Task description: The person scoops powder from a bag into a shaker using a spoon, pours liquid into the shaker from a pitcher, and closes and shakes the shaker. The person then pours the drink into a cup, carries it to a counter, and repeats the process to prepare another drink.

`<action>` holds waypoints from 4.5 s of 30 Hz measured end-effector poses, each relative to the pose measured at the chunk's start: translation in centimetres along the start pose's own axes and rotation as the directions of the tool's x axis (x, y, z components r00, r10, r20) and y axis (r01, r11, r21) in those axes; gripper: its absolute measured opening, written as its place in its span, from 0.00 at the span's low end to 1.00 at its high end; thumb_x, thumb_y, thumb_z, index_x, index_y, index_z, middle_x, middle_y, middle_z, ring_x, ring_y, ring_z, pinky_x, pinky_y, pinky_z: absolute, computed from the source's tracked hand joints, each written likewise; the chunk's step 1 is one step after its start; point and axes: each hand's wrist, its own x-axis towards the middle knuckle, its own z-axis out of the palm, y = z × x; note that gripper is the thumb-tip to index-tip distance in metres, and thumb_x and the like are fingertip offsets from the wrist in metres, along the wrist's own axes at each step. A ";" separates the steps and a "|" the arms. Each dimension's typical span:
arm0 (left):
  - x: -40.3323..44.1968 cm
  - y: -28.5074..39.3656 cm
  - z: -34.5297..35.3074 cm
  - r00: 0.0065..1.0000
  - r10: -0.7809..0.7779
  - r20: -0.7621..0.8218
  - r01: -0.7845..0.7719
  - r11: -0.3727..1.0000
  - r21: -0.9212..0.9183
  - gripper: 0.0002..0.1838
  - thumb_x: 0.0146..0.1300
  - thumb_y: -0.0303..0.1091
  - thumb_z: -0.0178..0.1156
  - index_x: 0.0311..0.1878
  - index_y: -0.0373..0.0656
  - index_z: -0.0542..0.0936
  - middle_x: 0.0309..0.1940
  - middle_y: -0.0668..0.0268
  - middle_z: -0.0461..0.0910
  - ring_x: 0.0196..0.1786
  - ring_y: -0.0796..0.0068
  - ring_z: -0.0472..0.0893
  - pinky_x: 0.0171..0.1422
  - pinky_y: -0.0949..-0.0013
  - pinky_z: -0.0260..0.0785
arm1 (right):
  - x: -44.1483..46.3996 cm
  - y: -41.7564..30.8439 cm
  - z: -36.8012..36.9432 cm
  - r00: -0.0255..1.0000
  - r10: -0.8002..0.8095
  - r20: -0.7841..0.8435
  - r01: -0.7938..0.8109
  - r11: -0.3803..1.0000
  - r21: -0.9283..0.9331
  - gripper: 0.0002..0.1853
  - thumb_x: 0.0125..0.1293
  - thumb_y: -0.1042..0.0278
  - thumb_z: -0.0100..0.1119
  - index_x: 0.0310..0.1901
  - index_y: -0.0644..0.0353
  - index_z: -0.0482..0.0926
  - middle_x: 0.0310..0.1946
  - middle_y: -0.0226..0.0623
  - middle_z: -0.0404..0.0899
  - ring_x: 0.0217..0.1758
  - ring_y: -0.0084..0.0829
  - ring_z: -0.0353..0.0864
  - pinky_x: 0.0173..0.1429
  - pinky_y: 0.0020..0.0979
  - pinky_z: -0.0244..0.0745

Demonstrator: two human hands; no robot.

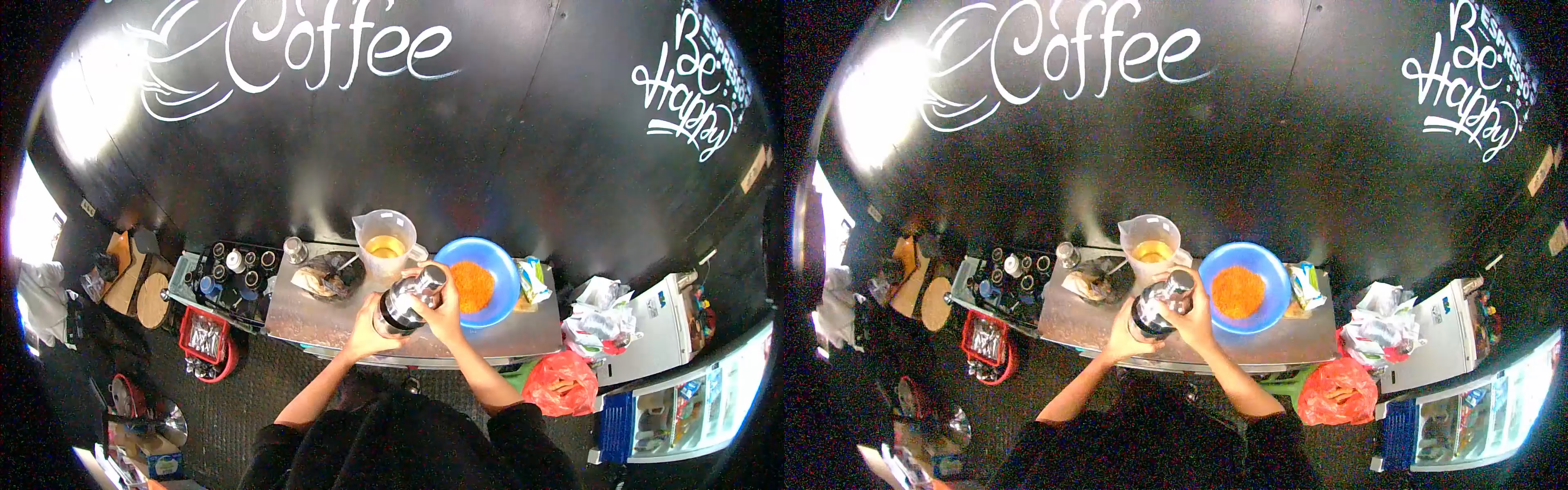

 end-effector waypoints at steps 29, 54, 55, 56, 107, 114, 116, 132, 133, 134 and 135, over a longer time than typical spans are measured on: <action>1.5 7.4 0.9 0.994 0.070 0.082 -0.059 0.990 -0.125 0.45 0.31 0.43 0.77 0.55 0.34 0.69 0.41 0.57 0.80 0.45 0.71 0.80 0.53 0.65 0.71 | 0.6 -5.9 -3.0 0.998 0.037 0.043 -0.038 0.999 0.025 0.32 0.45 0.73 0.69 0.55 0.63 0.66 0.48 0.35 0.72 0.53 0.25 0.70 0.58 0.31 0.66; 0.5 7.5 3.4 0.997 0.023 0.079 0.007 0.935 -0.353 0.44 0.33 0.37 0.76 0.57 0.33 0.68 0.46 0.58 0.79 0.47 0.72 0.78 0.54 0.66 0.71 | -1.2 -5.2 -2.7 0.997 -0.006 -0.081 0.006 1.000 -0.001 0.44 0.35 0.66 0.75 0.57 0.65 0.64 0.48 0.36 0.70 0.54 0.28 0.71 0.59 0.30 0.67; 0.5 7.6 3.6 0.998 0.026 0.057 -0.001 0.919 -0.393 0.44 0.33 0.37 0.76 0.56 0.33 0.68 0.45 0.57 0.79 0.47 0.71 0.78 0.53 0.66 0.72 | -1.3 -4.8 -2.9 0.995 -0.021 -0.099 0.004 0.985 -0.173 0.47 0.36 0.66 0.76 0.60 0.66 0.59 0.51 0.40 0.68 0.56 0.31 0.69 0.61 0.32 0.65; 0.7 7.5 4.0 0.998 0.028 0.057 -0.003 0.919 -0.394 0.44 0.33 0.37 0.76 0.56 0.33 0.68 0.45 0.57 0.79 0.47 0.71 0.78 0.53 0.66 0.72 | -1.4 -4.8 -2.5 0.994 0.005 -0.111 -0.015 0.996 -0.086 0.52 0.35 0.64 0.77 0.62 0.65 0.56 0.54 0.41 0.66 0.58 0.32 0.67 0.64 0.34 0.62; 3.5 5.8 -0.5 0.959 -0.167 0.230 0.273 0.771 -0.576 0.51 0.38 0.27 0.76 0.65 0.35 0.55 0.53 0.55 0.72 0.52 0.65 0.76 0.60 0.61 0.69 | 4.9 -8.7 0.3 0.961 -0.015 0.275 0.038 0.996 -0.079 0.55 0.34 0.64 0.80 0.65 0.58 0.54 0.61 0.39 0.60 0.67 0.33 0.58 0.69 0.35 0.53; 2.5 3.9 -0.7 0.920 -0.013 0.392 0.303 0.658 -0.689 0.36 0.43 0.30 0.71 0.57 0.37 0.67 0.46 0.54 0.77 0.46 0.57 0.81 0.52 0.53 0.75 | 8.0 -7.6 -2.4 0.877 -0.033 0.480 -0.023 0.994 0.110 0.51 0.39 0.70 0.78 0.65 0.56 0.56 0.61 0.36 0.64 0.68 0.32 0.59 0.70 0.37 0.54; 2.3 4.0 -0.1 0.916 -0.007 0.401 0.327 0.590 -0.738 0.37 0.43 0.30 0.71 0.58 0.37 0.66 0.45 0.54 0.77 0.46 0.56 0.80 0.52 0.50 0.75 | 7.5 -7.9 -2.2 0.876 0.022 0.483 -0.086 0.990 0.112 0.52 0.39 0.70 0.78 0.66 0.57 0.55 0.60 0.36 0.64 0.67 0.32 0.60 0.69 0.36 0.55; 2.2 6.0 1.1 0.974 -0.124 0.191 0.213 0.797 -0.565 0.25 0.42 0.29 0.73 0.45 0.34 0.76 0.34 0.65 0.80 0.38 0.76 0.80 0.47 0.69 0.74 | 4.5 -6.4 -1.9 0.972 -0.014 0.235 0.012 1.000 0.009 0.44 0.35 0.75 0.74 0.59 0.61 0.65 0.53 0.34 0.71 0.56 0.28 0.71 0.63 0.31 0.65; 2.4 6.6 0.8 0.958 -0.160 0.237 0.272 0.768 -0.580 0.24 0.43 0.30 0.73 0.45 0.35 0.76 0.33 0.66 0.80 0.37 0.76 0.80 0.45 0.69 0.74 | 4.5 -6.3 -2.0 0.981 0.034 0.193 -0.042 0.998 0.036 0.43 0.37 0.75 0.74 0.60 0.61 0.64 0.53 0.34 0.71 0.56 0.28 0.71 0.62 0.31 0.66; 2.4 6.9 0.9 0.939 -0.195 0.284 0.332 0.733 -0.593 0.23 0.43 0.30 0.73 0.44 0.35 0.76 0.31 0.66 0.80 0.36 0.76 0.81 0.44 0.70 0.75 | 4.3 -6.2 -2.1 0.985 0.086 0.152 -0.097 0.993 0.063 0.43 0.38 0.75 0.73 0.60 0.61 0.63 0.53 0.34 0.71 0.57 0.28 0.71 0.62 0.32 0.66; 2.5 6.2 1.5 0.957 -0.177 0.231 0.283 0.745 -0.603 0.22 0.44 0.29 0.73 0.43 0.35 0.76 0.32 0.65 0.80 0.32 0.75 0.81 0.40 0.69 0.76 | 5.0 -5.6 -2.7 0.979 0.006 0.203 0.008 0.998 -0.067 0.45 0.41 0.73 0.72 0.63 0.61 0.59 0.54 0.34 0.70 0.58 0.29 0.70 0.60 0.32 0.68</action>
